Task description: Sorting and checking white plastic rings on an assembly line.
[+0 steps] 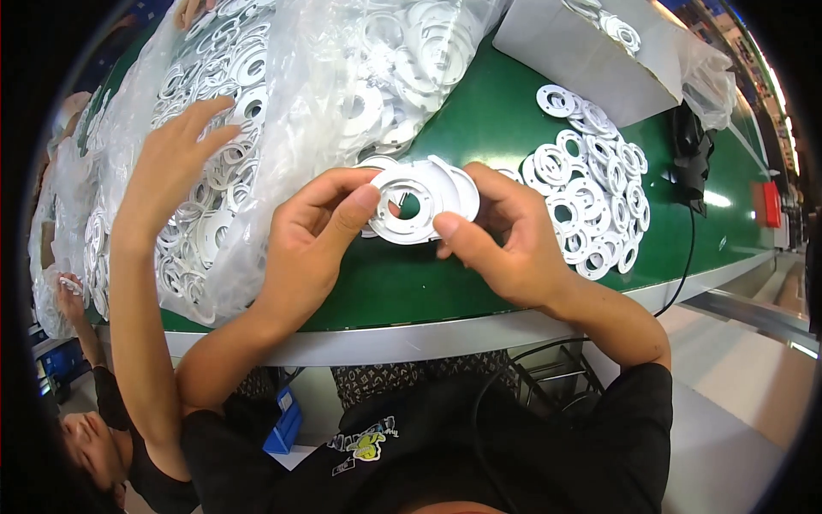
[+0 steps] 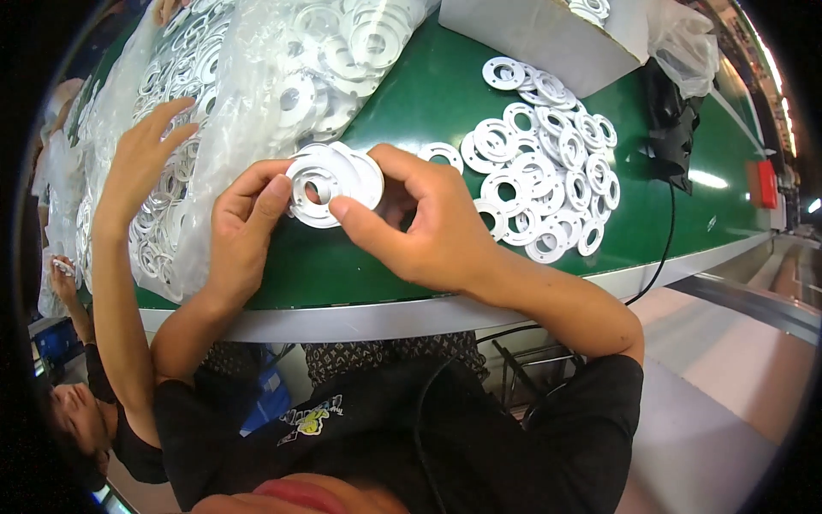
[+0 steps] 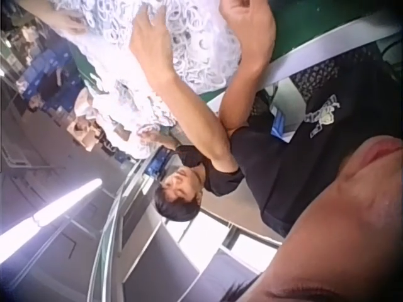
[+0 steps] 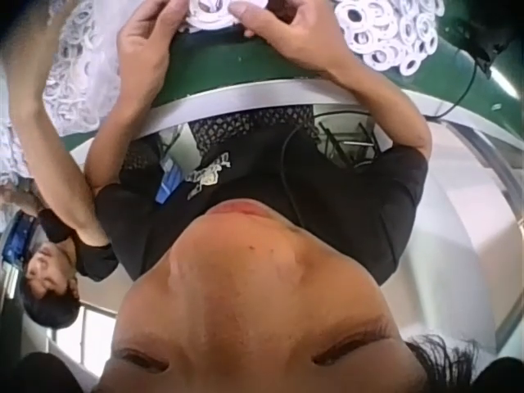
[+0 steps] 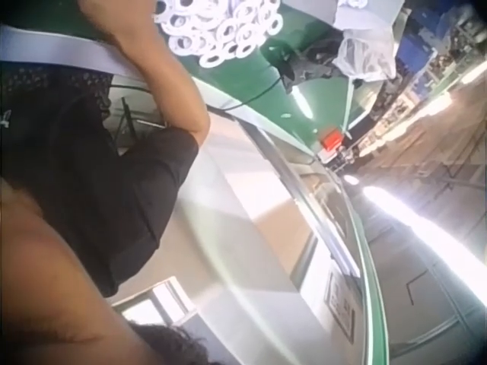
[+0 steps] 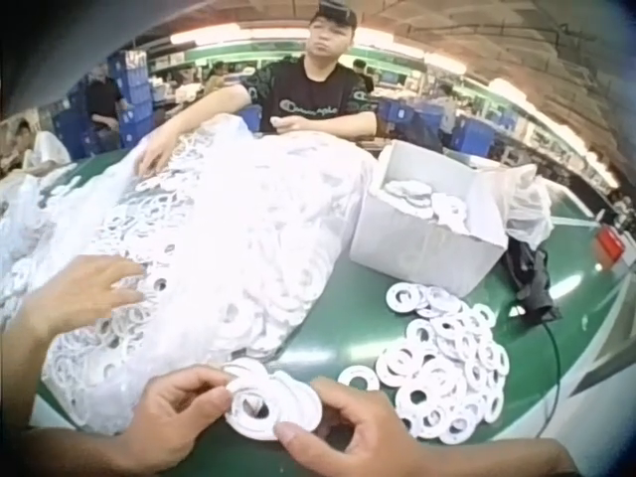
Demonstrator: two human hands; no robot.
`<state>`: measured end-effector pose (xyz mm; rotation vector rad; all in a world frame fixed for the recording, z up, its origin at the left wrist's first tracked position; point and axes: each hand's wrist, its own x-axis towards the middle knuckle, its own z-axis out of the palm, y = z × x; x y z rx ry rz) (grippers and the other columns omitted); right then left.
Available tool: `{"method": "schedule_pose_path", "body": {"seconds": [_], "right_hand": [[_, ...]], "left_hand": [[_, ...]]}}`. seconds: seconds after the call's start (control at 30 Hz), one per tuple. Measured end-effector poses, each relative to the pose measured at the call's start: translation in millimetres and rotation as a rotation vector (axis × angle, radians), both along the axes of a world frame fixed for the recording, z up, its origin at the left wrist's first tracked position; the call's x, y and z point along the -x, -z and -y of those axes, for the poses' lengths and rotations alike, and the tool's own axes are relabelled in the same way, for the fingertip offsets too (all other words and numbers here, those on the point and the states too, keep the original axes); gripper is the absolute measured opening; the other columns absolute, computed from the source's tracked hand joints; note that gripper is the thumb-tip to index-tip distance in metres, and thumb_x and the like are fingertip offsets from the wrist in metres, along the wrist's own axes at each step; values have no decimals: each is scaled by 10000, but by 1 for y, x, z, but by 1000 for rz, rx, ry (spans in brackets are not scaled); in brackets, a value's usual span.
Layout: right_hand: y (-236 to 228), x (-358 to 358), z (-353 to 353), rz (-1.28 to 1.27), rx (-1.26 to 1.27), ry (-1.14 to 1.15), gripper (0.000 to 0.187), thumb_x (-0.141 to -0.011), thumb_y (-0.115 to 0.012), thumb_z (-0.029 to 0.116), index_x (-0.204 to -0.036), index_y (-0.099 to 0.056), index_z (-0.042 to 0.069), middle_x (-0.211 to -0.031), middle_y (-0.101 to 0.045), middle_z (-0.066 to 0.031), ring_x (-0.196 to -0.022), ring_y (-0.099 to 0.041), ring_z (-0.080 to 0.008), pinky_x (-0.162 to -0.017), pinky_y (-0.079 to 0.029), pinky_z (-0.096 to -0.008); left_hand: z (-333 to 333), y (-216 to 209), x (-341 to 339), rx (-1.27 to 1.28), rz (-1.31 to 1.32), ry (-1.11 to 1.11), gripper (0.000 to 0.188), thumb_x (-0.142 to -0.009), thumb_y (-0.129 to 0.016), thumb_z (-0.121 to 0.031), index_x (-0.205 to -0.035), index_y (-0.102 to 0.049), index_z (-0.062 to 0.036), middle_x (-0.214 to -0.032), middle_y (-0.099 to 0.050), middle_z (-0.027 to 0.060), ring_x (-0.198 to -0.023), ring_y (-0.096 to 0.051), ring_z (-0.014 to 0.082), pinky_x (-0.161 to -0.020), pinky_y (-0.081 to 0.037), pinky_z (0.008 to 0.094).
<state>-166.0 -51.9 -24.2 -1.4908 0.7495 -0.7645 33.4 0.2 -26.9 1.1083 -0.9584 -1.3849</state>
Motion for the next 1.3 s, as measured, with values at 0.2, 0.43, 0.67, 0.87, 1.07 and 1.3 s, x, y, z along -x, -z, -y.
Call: {"method": "schedule_pose_path", "body": {"seconds": [0.2,0.43,0.67,0.87,1.07,1.3], "right_hand": [[-1,-3,10,-92,211,-9,175,-834,-645,179,-807,-596,13,-615,-573,-70,-504,-502,-121,-479,-398,-270],[-4,-5,0,-311,440,-49,170,-815,-633,188,-783,-577,31,-669,-580,-137,-585,-574,-273,-536,-441,-330],[-8,-1,-6,-363,319,-103,181,-832,-626,142,-763,-527,7,-584,-527,-104,-494,-480,-152,-467,-379,-292],[-4,-1,3,-337,297,-122,179,-859,-606,131,-773,-517,1,-609,-532,-97,-523,-468,-130,-482,-363,-285],[-11,-3,1,-236,305,-133,211,-912,-590,166,-789,-526,6,-629,-522,-78,-562,-453,-111,-512,-375,-274],[-3,-3,-6,-245,154,-93,216,-940,-560,185,-814,-530,12,-657,-499,-19,-607,-416,-61,-532,-350,-231]], "left_hand": [[2,-3,3,142,286,202,181,-944,-565,-107,-1061,-603,25,-923,-633,53,-850,-585,108,-766,-459,235],[-8,-5,1,237,526,233,177,-915,-589,-154,-993,-622,2,-876,-618,117,-804,-602,204,-728,-467,305],[-13,-2,3,312,533,279,205,-928,-570,-202,-996,-613,-13,-904,-602,113,-825,-587,253,-737,-455,335],[-5,0,1,315,505,276,212,-932,-564,-204,-993,-616,-8,-869,-611,109,-788,-593,225,-708,-457,327],[-5,-9,0,212,423,228,217,-932,-570,-201,-975,-627,4,-843,-634,125,-758,-587,176,-705,-462,301],[-7,2,2,358,495,169,222,-944,-536,-191,-948,-611,18,-852,-612,149,-789,-590,283,-716,-453,344]]}}
